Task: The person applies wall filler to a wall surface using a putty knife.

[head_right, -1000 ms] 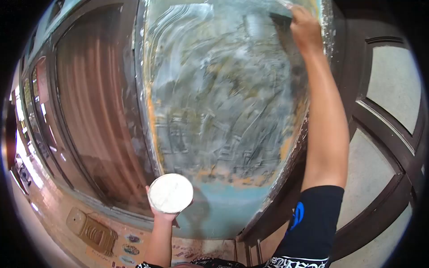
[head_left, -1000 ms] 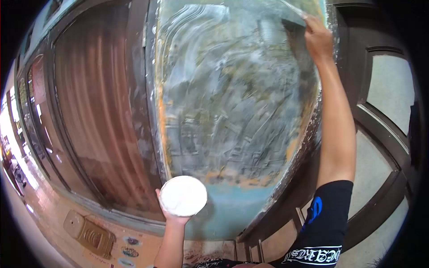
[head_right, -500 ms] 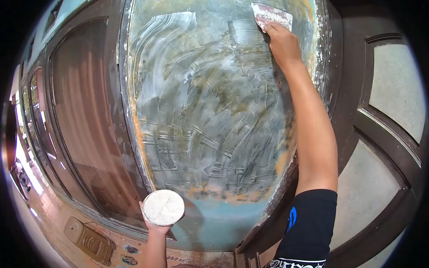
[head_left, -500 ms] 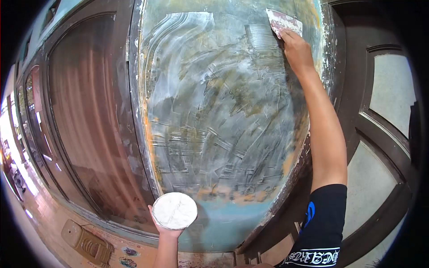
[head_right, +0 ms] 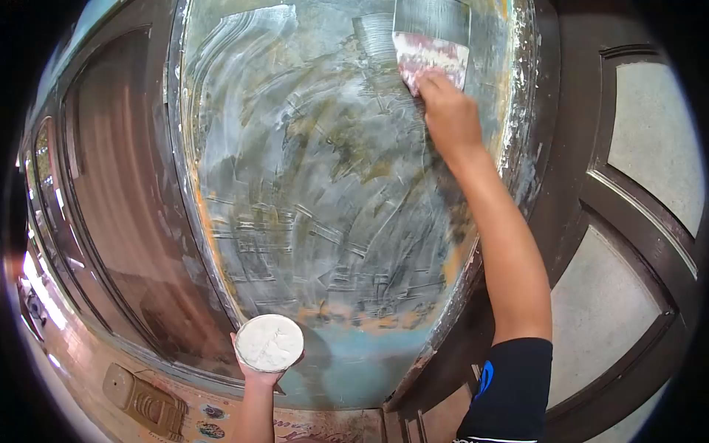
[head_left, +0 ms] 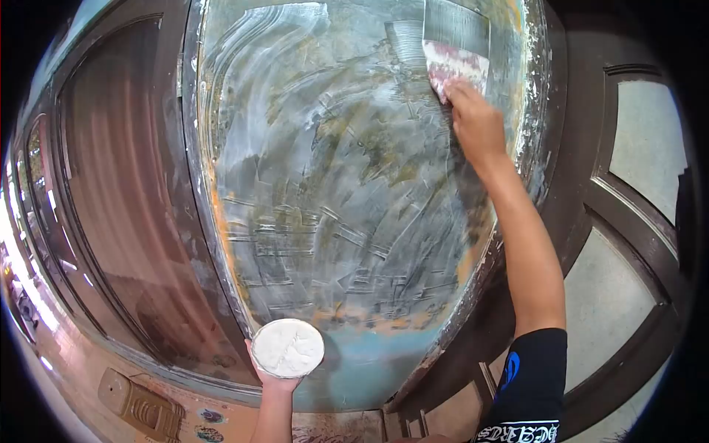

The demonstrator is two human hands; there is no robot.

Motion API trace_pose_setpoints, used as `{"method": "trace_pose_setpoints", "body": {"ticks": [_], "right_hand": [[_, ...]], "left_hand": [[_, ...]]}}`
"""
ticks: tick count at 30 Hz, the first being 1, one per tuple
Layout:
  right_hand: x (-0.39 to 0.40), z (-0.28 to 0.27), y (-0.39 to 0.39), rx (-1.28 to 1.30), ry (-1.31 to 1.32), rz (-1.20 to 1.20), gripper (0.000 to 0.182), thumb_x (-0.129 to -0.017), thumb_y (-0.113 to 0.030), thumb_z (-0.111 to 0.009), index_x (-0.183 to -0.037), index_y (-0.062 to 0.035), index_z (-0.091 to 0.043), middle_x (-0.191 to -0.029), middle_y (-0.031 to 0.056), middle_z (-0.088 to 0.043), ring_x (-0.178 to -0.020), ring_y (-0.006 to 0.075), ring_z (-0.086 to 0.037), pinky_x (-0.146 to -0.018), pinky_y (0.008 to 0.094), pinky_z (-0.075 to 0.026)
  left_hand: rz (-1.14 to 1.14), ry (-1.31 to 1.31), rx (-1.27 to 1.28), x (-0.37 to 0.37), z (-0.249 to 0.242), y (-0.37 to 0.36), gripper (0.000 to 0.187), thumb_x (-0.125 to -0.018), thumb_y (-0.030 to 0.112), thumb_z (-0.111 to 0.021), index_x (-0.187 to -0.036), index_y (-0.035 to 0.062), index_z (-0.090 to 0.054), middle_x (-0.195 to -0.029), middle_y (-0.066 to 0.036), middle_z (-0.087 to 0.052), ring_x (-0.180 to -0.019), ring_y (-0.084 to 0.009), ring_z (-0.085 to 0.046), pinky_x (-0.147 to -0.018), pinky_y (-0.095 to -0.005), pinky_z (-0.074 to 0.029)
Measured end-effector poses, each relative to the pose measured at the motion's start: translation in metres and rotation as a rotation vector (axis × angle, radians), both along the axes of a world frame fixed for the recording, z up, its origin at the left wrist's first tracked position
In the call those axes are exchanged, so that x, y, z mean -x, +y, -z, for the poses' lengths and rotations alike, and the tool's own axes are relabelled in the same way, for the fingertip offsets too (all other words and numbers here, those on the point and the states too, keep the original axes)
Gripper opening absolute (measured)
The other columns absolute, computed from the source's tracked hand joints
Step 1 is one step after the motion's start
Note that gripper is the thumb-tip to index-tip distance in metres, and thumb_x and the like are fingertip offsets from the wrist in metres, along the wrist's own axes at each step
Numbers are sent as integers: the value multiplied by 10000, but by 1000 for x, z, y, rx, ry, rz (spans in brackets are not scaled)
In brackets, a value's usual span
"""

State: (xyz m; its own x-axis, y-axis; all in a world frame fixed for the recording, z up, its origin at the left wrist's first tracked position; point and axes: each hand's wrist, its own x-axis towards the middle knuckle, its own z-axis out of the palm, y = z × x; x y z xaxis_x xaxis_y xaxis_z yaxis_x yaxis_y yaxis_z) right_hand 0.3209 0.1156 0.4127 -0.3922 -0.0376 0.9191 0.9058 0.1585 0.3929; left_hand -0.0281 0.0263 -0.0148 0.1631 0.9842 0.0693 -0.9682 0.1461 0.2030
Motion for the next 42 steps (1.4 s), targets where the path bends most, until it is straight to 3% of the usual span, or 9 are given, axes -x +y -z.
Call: {"method": "trace_pose_setpoints", "body": {"ticks": [3,5,7,16,19,21,30,34,42], "right_hand": [[2,42,-8,47,-29,25,304,-824,13,-585,-1106,-49,-680,-1111,132,-679,-973,334,-673,-815,407,-560],[4,71,-12,52,-59,48,294,-820,-2,-567,-1092,-19,-677,-1094,153,-678,-1009,332,-668,-840,406,-559],[2,99,-15,61,-117,49,296,-821,-23,-570,-1097,17,-667,-1078,175,-670,-1062,334,-650,-881,404,-549],[12,199,-74,323,-172,-68,308,-805,-16,-585,-1100,37,-657,-1099,187,-670,-1090,343,-650,-963,397,-527],[19,159,-132,474,-102,-152,359,-768,53,-597,-1118,11,-665,-1092,193,-686,-1056,360,-667,-929,423,-544],[13,117,-141,345,-32,-199,361,-769,70,-588,-1115,2,-667,-1097,197,-687,-1024,360,-675,-889,421,-554],[-8,-83,-64,-185,-52,-90,364,-849,43,-517,-1170,-52,-659,-1175,155,-666,-1041,367,-647,-897,419,-540],[16,-108,-31,-189,8,-137,323,-884,32,-504,-1164,-22,-656,-1162,166,-665,-1050,371,-638,-902,414,-525],[56,-77,11,-66,17,5,218,-891,-31,-491,-1057,17,-626,-1084,194,-645,-1067,357,-631,-868,437,-549]], "left_hand": [[46,-88,48,-3,5,2,884,-841,814,-373,-1435,168,-480,-1487,-143,-458,-1301,-467,-458,-981,-759,-352],[46,-120,62,-6,5,-1,890,-836,818,-368,-1437,171,-480,-1490,-136,-458,-1304,-464,-458,-985,-757,-348],[39,-7,8,-11,-1,-9,872,-862,787,-370,-1405,120,-516,-1420,-150,-534,-1277,-423,-515,-1052,-615,-416],[166,-218,85,-12,8,-25,887,-834,813,-380,-1434,168,-485,-1493,-143,-451,-1311,-465,-449,-999,-756,-332],[186,-402,143,-10,6,-30,900,-827,819,-387,-1444,169,-471,-1508,-142,-431,-1322,-484,-423,-994,-774,-318],[120,-135,28,-9,14,-32,908,-820,824,-395,-1449,173,-465,-1513,-140,-424,-1322,-491,-418,-994,-772,-322],[28,-117,-5,0,27,-39,901,-815,825,-406,-1435,176,-486,-1490,-149,-454,-1308,-472,-454,-1002,-751,-344],[-33,-123,-45,5,16,-52,870,-837,796,-422,-1397,139,-527,-1432,-146,-522,-1289,-420,-502,-1065,-615,-397],[-90,-95,-49,29,22,-51,907,-834,810,-405,-1404,115,-515,-1439,-159,-511,-1287,-439,-495,-1060,-629,-392]]}}
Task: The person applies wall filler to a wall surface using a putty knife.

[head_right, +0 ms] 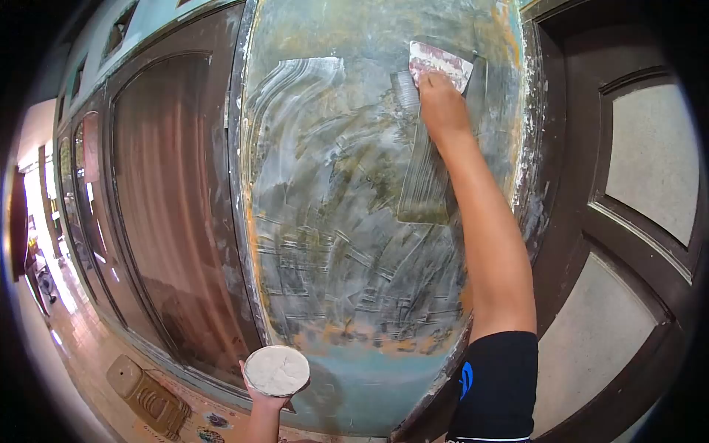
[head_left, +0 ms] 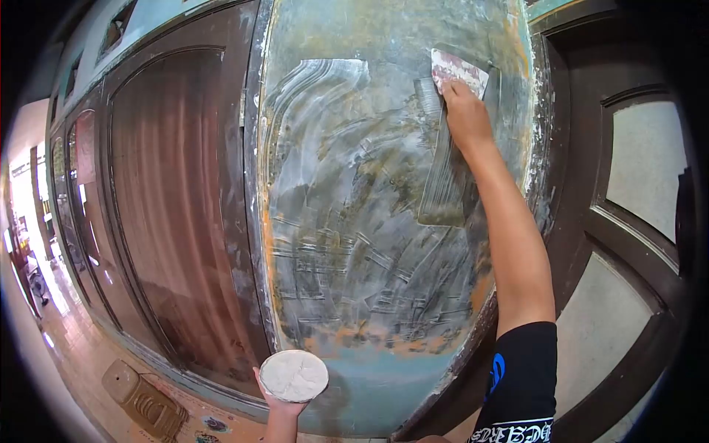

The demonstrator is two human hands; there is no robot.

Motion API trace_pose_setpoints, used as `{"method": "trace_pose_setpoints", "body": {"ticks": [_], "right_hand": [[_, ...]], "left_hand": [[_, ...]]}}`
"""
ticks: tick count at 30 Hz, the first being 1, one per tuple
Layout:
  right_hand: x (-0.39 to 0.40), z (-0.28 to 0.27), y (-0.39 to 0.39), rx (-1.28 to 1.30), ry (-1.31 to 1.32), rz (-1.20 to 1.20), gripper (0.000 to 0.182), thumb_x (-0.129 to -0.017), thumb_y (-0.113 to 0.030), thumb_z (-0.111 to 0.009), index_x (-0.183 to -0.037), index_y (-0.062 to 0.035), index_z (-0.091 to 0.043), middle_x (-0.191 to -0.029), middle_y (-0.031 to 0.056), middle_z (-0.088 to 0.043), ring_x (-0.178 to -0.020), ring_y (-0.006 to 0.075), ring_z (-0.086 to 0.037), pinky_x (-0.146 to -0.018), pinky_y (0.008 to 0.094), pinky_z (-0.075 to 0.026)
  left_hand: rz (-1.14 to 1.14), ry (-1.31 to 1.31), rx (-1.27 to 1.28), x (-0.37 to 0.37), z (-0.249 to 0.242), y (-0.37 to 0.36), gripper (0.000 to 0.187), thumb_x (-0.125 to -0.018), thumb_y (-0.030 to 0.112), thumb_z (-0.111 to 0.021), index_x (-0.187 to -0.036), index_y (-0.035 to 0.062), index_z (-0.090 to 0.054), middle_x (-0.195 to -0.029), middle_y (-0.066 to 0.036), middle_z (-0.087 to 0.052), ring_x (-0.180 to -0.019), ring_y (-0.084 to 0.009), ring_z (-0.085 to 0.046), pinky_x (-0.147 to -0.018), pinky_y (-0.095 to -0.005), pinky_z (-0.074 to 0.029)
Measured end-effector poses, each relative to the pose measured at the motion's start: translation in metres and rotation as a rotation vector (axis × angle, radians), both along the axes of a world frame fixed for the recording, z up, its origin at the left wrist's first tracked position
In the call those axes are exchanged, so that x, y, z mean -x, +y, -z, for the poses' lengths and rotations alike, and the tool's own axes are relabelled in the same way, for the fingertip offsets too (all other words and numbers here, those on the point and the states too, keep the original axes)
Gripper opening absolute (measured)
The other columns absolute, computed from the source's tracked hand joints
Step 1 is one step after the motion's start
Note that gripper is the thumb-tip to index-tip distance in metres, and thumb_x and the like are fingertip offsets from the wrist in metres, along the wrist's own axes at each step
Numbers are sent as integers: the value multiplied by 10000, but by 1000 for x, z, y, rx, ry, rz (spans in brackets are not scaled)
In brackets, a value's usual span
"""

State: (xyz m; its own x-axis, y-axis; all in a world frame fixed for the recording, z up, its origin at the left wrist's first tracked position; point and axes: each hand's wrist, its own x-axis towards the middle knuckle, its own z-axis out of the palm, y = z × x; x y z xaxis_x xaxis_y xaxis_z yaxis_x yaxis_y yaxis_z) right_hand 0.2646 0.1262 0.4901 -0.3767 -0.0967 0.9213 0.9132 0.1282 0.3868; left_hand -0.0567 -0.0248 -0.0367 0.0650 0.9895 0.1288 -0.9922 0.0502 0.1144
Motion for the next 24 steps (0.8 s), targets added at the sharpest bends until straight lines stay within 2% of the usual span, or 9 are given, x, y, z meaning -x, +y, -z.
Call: {"method": "trace_pose_setpoints", "body": {"ticks": [4,8,9,10,11,13,17,20,24], "right_hand": [[10,45,-3,136,-16,72,232,-881,-41,-508,-1073,28,-618,-1154,194,-629,-1101,360,-623,-888,431,-554],[17,125,-8,166,-244,137,303,-823,-55,-554,-1107,27,-624,-1148,168,-632,-1175,327,-587,-868,359,-571],[20,147,-12,25,-363,169,336,-815,-80,-571,-1123,44,-625,-1170,188,-625,-1190,329,-575,-884,349,-563],[25,177,-15,303,-270,160,390,-810,-101,-580,-1158,68,-625,-1203,219,-612,-1206,355,-562,-956,379,-525],[26,200,-18,182,-397,234,426,-811,-95,-566,-1205,65,-601,-1175,206,-614,-1157,363,-593,-960,360,-517],[31,248,-29,190,-510,292,408,-785,-123,-582,-1128,93,-631,-1140,213,-617,-1162,388,-573,-1006,373,-487],[37,319,-86,412,-619,34,364,-787,-133,-575,-1055,94,-672,-1085,208,-656,-1073,365,-618,-979,407,-491],[30,292,-116,507,-509,-106,331,-804,-117,-581,-1086,40,-657,-1114,197,-661,-1078,336,-639,-962,390,-503],[-16,139,-109,140,-231,-112,350,-817,26,-538,-1155,2,-626,-1148,167,-677,-1081,316,-659,-925,409,-544]], "left_hand": [[-13,7,-14,0,4,7,901,-838,809,-395,-1403,118,-517,-1437,-157,-514,-1284,-445,-495,-1055,-630,-398],[9,-3,81,-4,6,11,905,-835,816,-384,-1405,125,-516,-1434,-154,-516,-1284,-445,-493,-1057,-633,-393],[44,-28,80,-5,8,14,907,-834,818,-380,-1407,128,-513,-1436,-151,-514,-1288,-445,-489,-1058,-635,-390],[79,-56,79,-7,10,15,909,-833,821,-375,-1408,130,-511,-1438,-149,-513,-1293,-444,-484,-1059,-637,-387],[89,-54,87,-10,12,16,909,-833,821,-375,-1408,130,-511,-1438,-149,-513,-1293,-444,-484,-1059,-637,-387],[75,53,63,-16,12,15,899,-835,816,-382,-1406,135,-514,-1444,-145,-509,-1296,-434,-484,-1057,-632,-390],[116,11,80,-20,3,8,864,-839,793,-422,-1396,139,-524,-1436,-138,-516,-1286,-415,-498,-1053,-623,-397],[134,-10,28,-16,5,8,851,-845,784,-426,-1392,140,-528,-1435,-140,-517,-1283,-418,-499,-1055,-617,-398],[104,47,47,-16,5,12,875,-834,798,-426,-1400,136,-518,-1439,-149,-510,-1286,-429,-492,-1049,-636,-391]]}}
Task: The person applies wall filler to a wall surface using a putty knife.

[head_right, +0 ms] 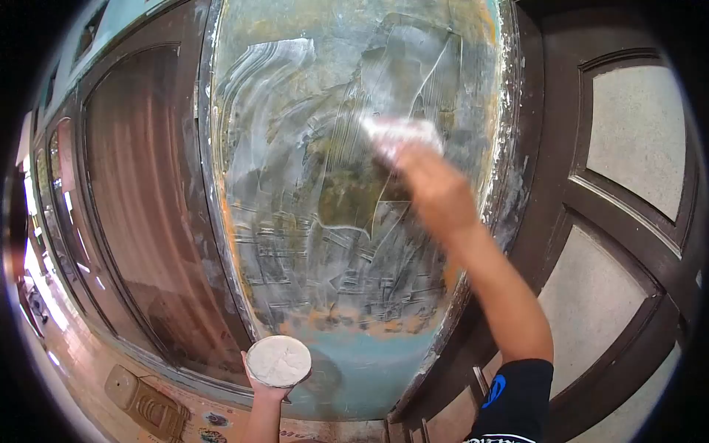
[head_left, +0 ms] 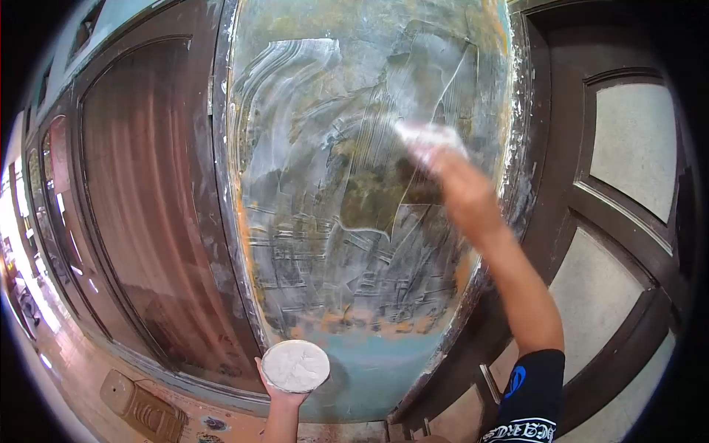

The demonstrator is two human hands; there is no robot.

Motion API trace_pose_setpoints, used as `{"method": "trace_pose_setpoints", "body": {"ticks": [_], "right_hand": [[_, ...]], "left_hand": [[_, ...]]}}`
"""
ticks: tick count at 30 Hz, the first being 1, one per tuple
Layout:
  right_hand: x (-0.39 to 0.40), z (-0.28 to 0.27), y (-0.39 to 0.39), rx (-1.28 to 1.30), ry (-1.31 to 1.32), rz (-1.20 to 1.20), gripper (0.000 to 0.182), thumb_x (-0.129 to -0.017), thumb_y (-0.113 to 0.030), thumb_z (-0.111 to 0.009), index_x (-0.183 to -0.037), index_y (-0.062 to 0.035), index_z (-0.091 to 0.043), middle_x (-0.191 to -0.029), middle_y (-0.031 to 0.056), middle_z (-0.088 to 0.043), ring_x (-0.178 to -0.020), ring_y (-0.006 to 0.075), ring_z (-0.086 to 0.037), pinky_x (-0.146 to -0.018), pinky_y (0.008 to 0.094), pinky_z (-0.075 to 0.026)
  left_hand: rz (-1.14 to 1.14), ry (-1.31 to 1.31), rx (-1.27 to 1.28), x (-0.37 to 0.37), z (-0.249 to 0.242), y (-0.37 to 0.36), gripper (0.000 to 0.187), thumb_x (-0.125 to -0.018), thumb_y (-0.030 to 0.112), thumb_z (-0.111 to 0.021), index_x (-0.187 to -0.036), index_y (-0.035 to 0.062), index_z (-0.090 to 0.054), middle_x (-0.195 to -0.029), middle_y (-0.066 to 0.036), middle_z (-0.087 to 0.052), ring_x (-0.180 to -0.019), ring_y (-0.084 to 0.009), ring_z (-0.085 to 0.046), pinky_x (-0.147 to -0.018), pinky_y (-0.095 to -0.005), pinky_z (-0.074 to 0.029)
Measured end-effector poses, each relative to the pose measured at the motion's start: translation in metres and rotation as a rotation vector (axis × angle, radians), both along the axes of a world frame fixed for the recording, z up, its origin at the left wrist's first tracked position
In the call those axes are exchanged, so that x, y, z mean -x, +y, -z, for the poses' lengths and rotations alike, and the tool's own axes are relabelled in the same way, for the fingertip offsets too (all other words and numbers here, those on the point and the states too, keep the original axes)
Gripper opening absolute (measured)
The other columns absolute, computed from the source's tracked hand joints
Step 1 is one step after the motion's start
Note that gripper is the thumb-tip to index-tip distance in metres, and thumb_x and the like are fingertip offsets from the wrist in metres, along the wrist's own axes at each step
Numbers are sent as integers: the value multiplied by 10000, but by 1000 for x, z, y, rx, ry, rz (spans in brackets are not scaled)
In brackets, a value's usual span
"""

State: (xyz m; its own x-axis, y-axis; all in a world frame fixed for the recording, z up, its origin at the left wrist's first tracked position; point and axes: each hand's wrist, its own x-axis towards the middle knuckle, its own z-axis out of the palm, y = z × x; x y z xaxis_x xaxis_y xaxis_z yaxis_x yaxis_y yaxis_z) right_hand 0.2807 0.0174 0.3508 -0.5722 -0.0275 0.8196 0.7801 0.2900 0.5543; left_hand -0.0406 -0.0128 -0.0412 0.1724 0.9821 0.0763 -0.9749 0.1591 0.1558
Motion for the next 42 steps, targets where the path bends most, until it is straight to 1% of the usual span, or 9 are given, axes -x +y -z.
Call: {"method": "trace_pose_setpoints", "body": {"ticks": [4,9,14,23,27,29,31,38,42], "right_hand": [[-59,-118,34,-241,210,-28,315,-880,42,-546,-1148,-73,-665,-1145,151,-672,-1018,355,-651,-863,405,-543],[-93,-143,83,-272,219,41,316,-871,28,-535,-1144,-64,-663,-1151,120,-670,-1008,345,-656,-861,390,-547],[-90,-77,91,-80,245,85,302,-859,47,-569,-1138,-25,-660,-1194,156,-654,-1060,356,-646,-886,411,-543],[-95,126,51,248,195,105,447,-734,125,-548,-1159,21,-644,-1203,199,-636,-1208,377,-582,-1002,424,-505],[-93,191,28,378,206,97,433,-715,124,-561,-1130,39,-649,-1207,203,-636,-1208,377,-582,-1013,424,-498],[-89,198,7,407,192,68,431,-707,128,-567,-1119,36,-654,-1195,200,-643,-1193,372,-594,-1006,425,-502],[-80,170,-35,553,261,100,431,-700,128,-586,-1112,28,-658,-1170,193,-658,-1143,363,-625,-987,425,-516],[-75,-14,-18,-132,226,35,402,-815,80,-618,-1187,-56,-690,-1188,162,-684,-1104,312,-668,-931,367,-541],[-65,-93,21,-178,207,-31,327,-848,60,-572,-1149,-22,-671,-1159,173,-674,-1093,345,-644,-927,385,-529]], "left_hand": [[-4,23,-20,0,4,6,901,-825,817,-407,-1413,142,-507,-1452,-154,-496,-1295,-436,-481,-1040,-662,-383],[51,-160,18,3,3,11,906,-833,821,-378,-1428,147,-493,-1474,-162,-473,-1312,-456,-459,-1047,-683,-361],[-36,65,-23,5,0,14,878,-845,802,-377,-1407,141,-515,-1447,-140,-509,-1294,-429,-487,-1056,-630,-390],[25,-56,42,-2,-14,26,867,-845,787,-392,-1422,149,-500,-1465,-126,-490,-1306,-422,-478,-1065,-629,-384],[79,-1,-39,-15,-17,19,875,-838,795,-376,-1427,158,-496,-1468,-130,-486,-1314,-429,-468,-1068,-656,-364],[78,-84,69,-17,-4,28,860,-804,797,-427,-1424,205,-497,-1496,-131,-443,-1322,-459,-423,-984,-769,-319],[101,-105,31,-20,-5,28,865,-788,807,-435,-1419,219,-501,-1497,-130,-440,-1313,-468,-426,-954,-797,-309],[120,-144,90,-21,-16,16,871,-818,826,-354,-1427,218,-492,-1503,-127,-434,-1317,-472,-422,-964,-798,-306],[92,-172,83,-19,-12,12,874,-822,831,-348,-1428,218,-489,-1504,-127,-436,-1323,-469,-420,-964,-796,-307]]}}
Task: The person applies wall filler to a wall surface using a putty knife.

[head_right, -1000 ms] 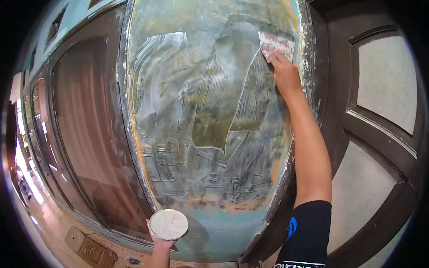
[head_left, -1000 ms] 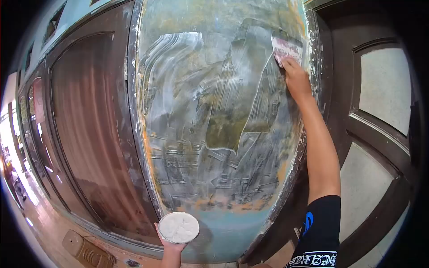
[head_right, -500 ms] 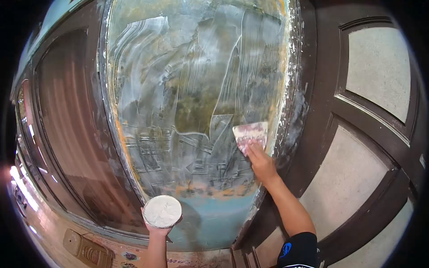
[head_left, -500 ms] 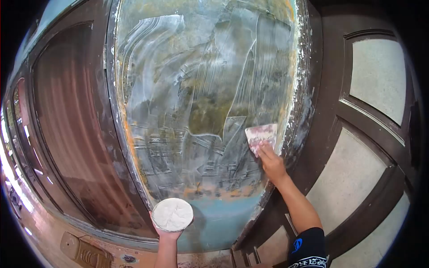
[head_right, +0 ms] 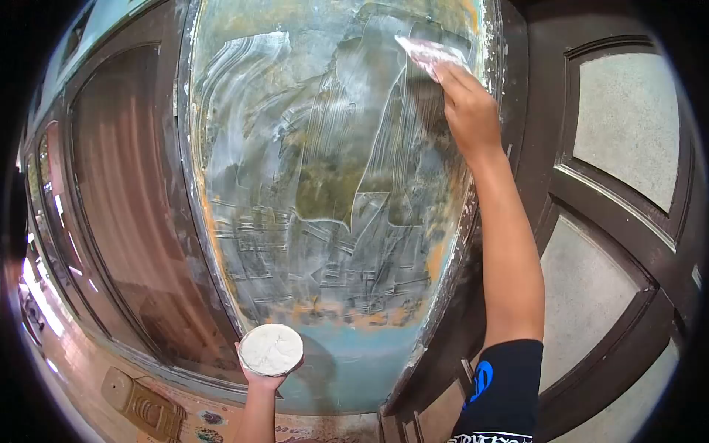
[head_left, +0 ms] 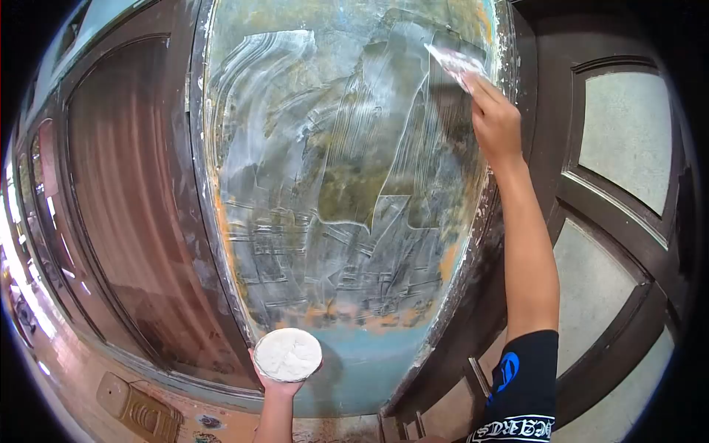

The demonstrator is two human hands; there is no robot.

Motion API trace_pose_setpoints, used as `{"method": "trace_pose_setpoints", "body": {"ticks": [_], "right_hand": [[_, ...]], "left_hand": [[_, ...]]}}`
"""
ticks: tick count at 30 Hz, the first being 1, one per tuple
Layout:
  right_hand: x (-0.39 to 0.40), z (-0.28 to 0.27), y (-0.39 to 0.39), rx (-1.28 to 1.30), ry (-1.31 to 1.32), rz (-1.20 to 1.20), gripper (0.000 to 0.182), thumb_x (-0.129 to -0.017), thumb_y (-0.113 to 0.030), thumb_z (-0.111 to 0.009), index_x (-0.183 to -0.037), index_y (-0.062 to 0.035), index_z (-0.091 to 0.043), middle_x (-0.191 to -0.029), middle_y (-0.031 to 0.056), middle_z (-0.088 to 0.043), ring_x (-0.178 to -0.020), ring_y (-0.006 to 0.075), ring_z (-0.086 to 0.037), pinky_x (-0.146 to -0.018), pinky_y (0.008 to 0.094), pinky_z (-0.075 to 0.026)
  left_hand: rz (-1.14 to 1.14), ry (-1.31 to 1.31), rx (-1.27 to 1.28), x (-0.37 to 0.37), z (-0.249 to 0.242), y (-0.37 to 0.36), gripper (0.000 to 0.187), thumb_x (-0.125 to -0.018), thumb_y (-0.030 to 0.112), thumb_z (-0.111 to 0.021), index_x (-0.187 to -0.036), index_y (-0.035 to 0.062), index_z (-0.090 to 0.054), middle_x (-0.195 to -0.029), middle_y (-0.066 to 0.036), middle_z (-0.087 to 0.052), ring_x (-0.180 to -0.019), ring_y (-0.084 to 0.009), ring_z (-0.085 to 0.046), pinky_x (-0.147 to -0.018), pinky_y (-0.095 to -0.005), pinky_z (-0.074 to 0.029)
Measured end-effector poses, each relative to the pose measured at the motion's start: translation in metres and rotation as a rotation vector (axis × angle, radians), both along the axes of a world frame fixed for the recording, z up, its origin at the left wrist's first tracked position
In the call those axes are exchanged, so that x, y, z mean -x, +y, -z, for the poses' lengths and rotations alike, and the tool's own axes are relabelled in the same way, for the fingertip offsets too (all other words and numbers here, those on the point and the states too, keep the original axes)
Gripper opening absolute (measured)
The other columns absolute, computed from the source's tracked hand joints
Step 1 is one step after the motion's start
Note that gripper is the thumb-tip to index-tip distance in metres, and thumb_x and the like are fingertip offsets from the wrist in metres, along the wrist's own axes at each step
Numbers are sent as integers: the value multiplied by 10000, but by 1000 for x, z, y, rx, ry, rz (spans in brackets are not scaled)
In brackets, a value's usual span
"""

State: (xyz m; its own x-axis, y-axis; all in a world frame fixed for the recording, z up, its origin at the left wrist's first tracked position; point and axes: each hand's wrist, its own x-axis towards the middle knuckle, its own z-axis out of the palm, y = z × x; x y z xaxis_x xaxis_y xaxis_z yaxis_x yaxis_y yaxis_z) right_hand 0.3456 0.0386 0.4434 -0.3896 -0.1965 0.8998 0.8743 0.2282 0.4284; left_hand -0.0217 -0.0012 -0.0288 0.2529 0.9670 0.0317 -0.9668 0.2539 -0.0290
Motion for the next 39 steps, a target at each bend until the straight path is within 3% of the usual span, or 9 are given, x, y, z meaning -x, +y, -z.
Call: {"method": "trace_pose_setpoints", "body": {"ticks": [4,10,12,22,23,24,29,34,39], "right_hand": [[-12,2,49,86,-65,186,372,-866,49,-515,-1217,0,-626,-1232,199,-637,-1177,362,-595,-958,389,-519],[2,107,67,276,-42,253,449,-826,38,-514,-1270,28,-581,-1383,218,-541,-1337,375,-475,-1064,419,-454],[4,141,62,322,-56,260,459,-824,36,-515,-1280,38,-572,-1384,222,-538,-1344,376,-468,-1077,415,-444],[26,291,3,587,-171,183,473,-803,0,-556,-1271,61,-575,-1287,242,-589,-1260,388,-540,-1081,447,-437],[31,292,-11,583,-173,182,473,-803,0,-556,-1271,61,-575,-1287,242,-589,-1260,388,-540,-1081,447,-437],[35,287,-29,631,-137,146,456,-801,-2,-557,-1252,60,-587,-1248,236,-611,-1221,389,-565,-1070,447,-447],[36,172,-44,358,-3,144,458,-758,109,-535,-1191,0,-635,-1178,220,-657,-1106,370,-640,-965,417,-526],[34,55,9,107,153,76,442,-818,108,-519,-1226,-17,-633,-1208,208,-647,-1136,364,-619,-969,405,-514],[38,123,58,192,106,163,399,-826,60,-525,-1210,16,-623,-1248,220,-620,-1225,392,-562,-1026,433,-475]], "left_hand": [[-16,9,1,6,2,-3,881,-822,828,-360,-1430,205,-490,-1497,-133,-444,-1323,-472,-420,-982,-783,-307],[-63,105,-90,18,5,-3,890,-836,809,-375,-1454,175,-461,-1514,-140,-428,-1342,-459,-418,-1048,-721,-308],[-100,135,-82,17,2,-4,878,-839,810,-379,-1423,164,-497,-1470,-129,-482,-1322,-413,-462,-1066,-632,-372],[-47,234,-109,15,4,-18,880,-840,813,-379,-1403,152,-522,-1448,-118,-512,-1303,-405,-489,-1065,-612,-387],[-55,234,-93,17,3,-18,879,-840,813,-381,-1399,152,-527,-1442,-116,-519,-1299,-403,-494,-1065,-609,-390],[-33,106,-61,23,15,-12,884,-820,810,-410,-1436,180,-479,-1503,-149,-435,-1329,-471,-422,-996,-770,-318],[-39,60,2,35,17,-20,896,-820,827,-368,-1438,188,-480,-1509,-143,-429,-1332,-475,-415,-1001,-775,-303],[-62,225,-106,30,11,-23,892,-836,817,-381,-1412,148,-507,-1442,-141,-508,-1293,-429,-488,-1043,-649,-392],[-49,218,-66,38,7,-29,883,-841,812,-381,-1399,143,-523,-1440,-130,-514,-1294,-426,-488,-1052,-640,-390]]}}
